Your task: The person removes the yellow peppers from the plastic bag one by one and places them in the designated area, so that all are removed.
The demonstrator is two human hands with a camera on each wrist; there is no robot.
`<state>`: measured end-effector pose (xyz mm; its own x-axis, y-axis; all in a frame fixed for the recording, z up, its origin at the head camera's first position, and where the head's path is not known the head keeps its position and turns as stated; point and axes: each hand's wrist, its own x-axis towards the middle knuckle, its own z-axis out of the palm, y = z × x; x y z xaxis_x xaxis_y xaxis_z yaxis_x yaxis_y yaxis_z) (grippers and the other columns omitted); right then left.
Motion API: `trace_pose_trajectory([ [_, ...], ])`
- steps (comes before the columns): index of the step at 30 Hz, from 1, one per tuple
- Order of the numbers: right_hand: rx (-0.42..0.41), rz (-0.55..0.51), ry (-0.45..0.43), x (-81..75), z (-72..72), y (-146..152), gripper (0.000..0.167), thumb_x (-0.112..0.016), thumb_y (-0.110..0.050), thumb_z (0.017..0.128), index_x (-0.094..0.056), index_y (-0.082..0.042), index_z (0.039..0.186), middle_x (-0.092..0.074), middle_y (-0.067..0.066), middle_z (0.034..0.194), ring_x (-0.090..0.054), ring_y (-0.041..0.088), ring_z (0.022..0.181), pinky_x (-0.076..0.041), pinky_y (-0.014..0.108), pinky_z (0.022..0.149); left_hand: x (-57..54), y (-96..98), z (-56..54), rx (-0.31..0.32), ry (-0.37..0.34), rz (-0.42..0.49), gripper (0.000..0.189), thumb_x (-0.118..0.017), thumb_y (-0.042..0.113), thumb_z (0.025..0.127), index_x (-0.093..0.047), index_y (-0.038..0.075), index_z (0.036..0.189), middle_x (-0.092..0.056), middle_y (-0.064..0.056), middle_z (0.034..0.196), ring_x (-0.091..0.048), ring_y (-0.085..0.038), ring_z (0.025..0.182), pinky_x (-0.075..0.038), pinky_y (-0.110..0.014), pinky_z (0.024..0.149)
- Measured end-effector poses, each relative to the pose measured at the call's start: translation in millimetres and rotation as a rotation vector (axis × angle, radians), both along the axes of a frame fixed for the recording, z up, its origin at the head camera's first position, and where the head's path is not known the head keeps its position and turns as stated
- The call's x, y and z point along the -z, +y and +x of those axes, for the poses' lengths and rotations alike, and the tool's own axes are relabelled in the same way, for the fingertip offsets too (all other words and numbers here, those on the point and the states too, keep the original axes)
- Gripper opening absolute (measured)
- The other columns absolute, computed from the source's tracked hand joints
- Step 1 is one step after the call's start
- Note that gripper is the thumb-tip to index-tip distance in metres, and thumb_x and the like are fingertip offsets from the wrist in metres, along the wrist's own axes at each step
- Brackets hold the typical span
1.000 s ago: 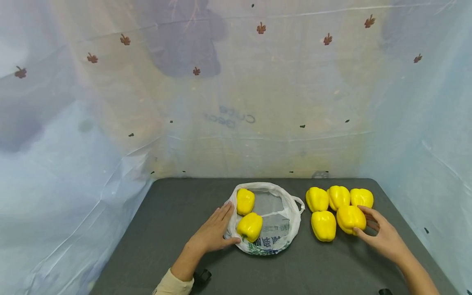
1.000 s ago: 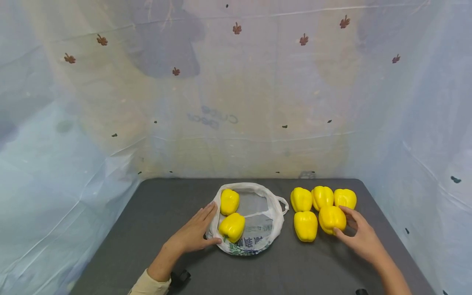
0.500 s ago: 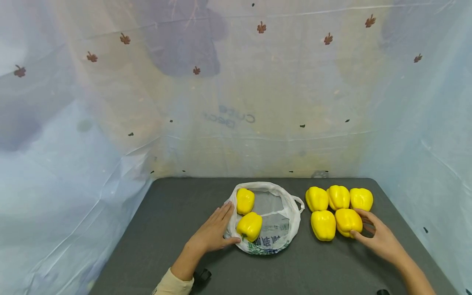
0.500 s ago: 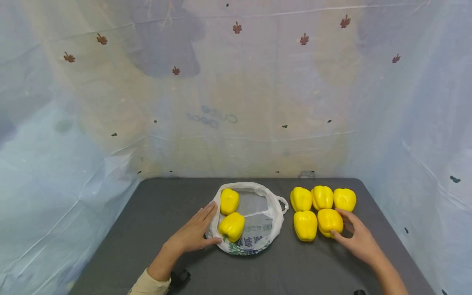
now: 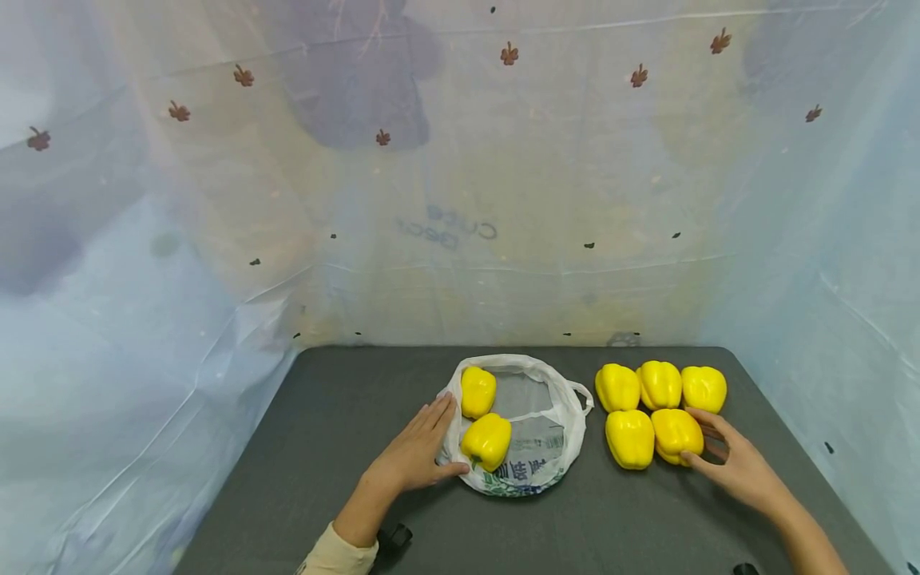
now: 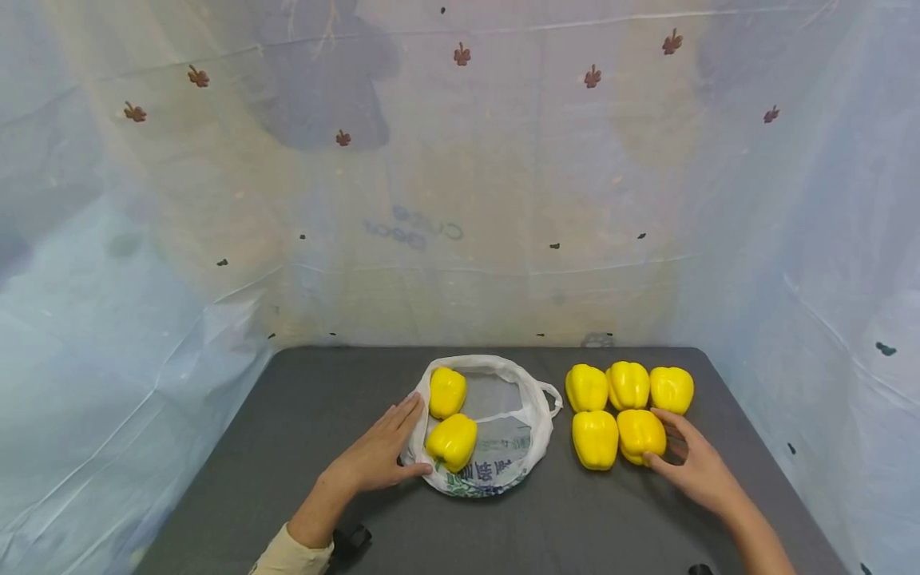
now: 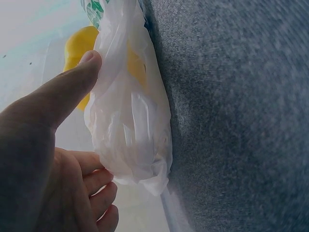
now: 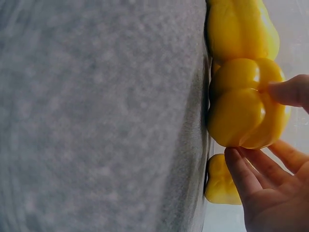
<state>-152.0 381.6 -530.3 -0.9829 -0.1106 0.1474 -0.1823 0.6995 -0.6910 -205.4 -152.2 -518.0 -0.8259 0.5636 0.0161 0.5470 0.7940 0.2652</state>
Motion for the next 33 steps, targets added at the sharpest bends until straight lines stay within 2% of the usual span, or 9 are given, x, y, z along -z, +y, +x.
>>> trace_pose_trajectory([
  [11,-0.045,-0.01,0.016,0.2,-0.2,0,0.08,-0.083,-0.016,0.097,-0.036,0.006,0.158,-0.041,0.034,0.153,-0.048,0.06,0.131,-0.05,0.069,0.102,-0.9,0.1,0.8,0.001,-0.013,0.014,0.113,-0.074,0.06,0.097,-0.014,0.0,0.171,-0.012,-0.017,0.18,-0.015,-0.035,0.166,-0.016,-0.052,0.134],
  [19,-0.061,0.013,0.044,-1.3,0.8,1,0.081,-0.084,-0.013,0.095,-0.036,0.006,0.158,-0.041,0.034,0.153,-0.05,0.057,0.127,-0.052,0.068,0.098,-1.4,0.3,0.8,-0.002,-0.008,0.018,0.113,-0.075,0.06,0.096,-0.015,0.0,0.171,-0.012,-0.017,0.179,-0.015,-0.034,0.166,-0.017,-0.052,0.134],
  [21,-0.058,0.021,0.043,-2.3,1.0,1,0.081,-0.084,-0.014,0.095,-0.037,0.006,0.158,-0.041,0.033,0.153,-0.05,0.055,0.127,-0.059,0.052,0.1,-1.2,0.4,0.7,-0.002,-0.006,0.016,0.113,-0.075,0.061,0.096,-0.015,0.0,0.171,-0.012,-0.017,0.179,-0.015,-0.034,0.166,-0.017,-0.052,0.134],
  [23,-0.053,0.024,0.05,-3.5,1.0,1,0.081,-0.085,-0.013,0.094,-0.038,0.007,0.157,-0.043,0.032,0.152,-0.049,0.054,0.127,-0.059,0.027,0.1,-1.2,0.3,0.6,-0.003,-0.005,0.016,0.114,-0.075,0.061,0.096,-0.015,0.0,0.171,-0.012,-0.017,0.179,-0.015,-0.034,0.166,-0.017,-0.052,0.134],
  [25,-0.047,0.026,0.062,-4.8,0.9,-1,0.081,-0.086,-0.013,0.093,-0.039,0.007,0.156,-0.044,0.031,0.151,-0.049,0.053,0.127,-0.048,0.004,0.096,-1.1,0.3,0.6,-0.003,-0.004,0.018,0.114,-0.075,0.06,0.096,-0.015,-0.001,0.171,-0.013,-0.017,0.179,-0.015,-0.035,0.166,-0.017,-0.053,0.134],
  [26,-0.046,0.022,0.073,-5.5,0.6,-1,0.08,-0.086,-0.011,0.093,-0.04,0.007,0.156,-0.044,0.03,0.15,-0.048,0.053,0.128,-0.04,-0.003,0.094,-1.3,0.3,0.6,-0.003,-0.004,0.02,0.114,-0.075,0.06,0.096,-0.015,-0.001,0.171,-0.013,-0.018,0.179,-0.015,-0.035,0.166,-0.017,-0.053,0.134],
  [29,-0.047,0.019,0.11,-8.3,-0.2,-5,0.077,-0.085,-0.009,0.093,-0.042,0.007,0.154,-0.045,0.03,0.15,-0.049,0.052,0.129,-0.034,-0.007,0.094,-1.5,0.0,0.8,-0.003,-0.006,0.024,0.114,-0.075,0.06,0.096,-0.015,-0.001,0.171,-0.012,-0.017,0.179,-0.015,-0.035,0.166,-0.017,-0.053,0.134],
  [33,-0.053,0.027,0.183,-13.6,-2.4,-10,0.072,-0.086,-0.008,0.093,-0.047,0.004,0.153,-0.048,0.026,0.149,-0.053,0.033,0.13,-0.033,-0.006,0.097,-1.8,-0.2,1.1,-0.002,-0.005,0.024,0.113,-0.075,0.06,0.096,-0.015,-0.001,0.171,-0.012,-0.017,0.179,-0.015,-0.035,0.166,-0.017,-0.053,0.134],
])
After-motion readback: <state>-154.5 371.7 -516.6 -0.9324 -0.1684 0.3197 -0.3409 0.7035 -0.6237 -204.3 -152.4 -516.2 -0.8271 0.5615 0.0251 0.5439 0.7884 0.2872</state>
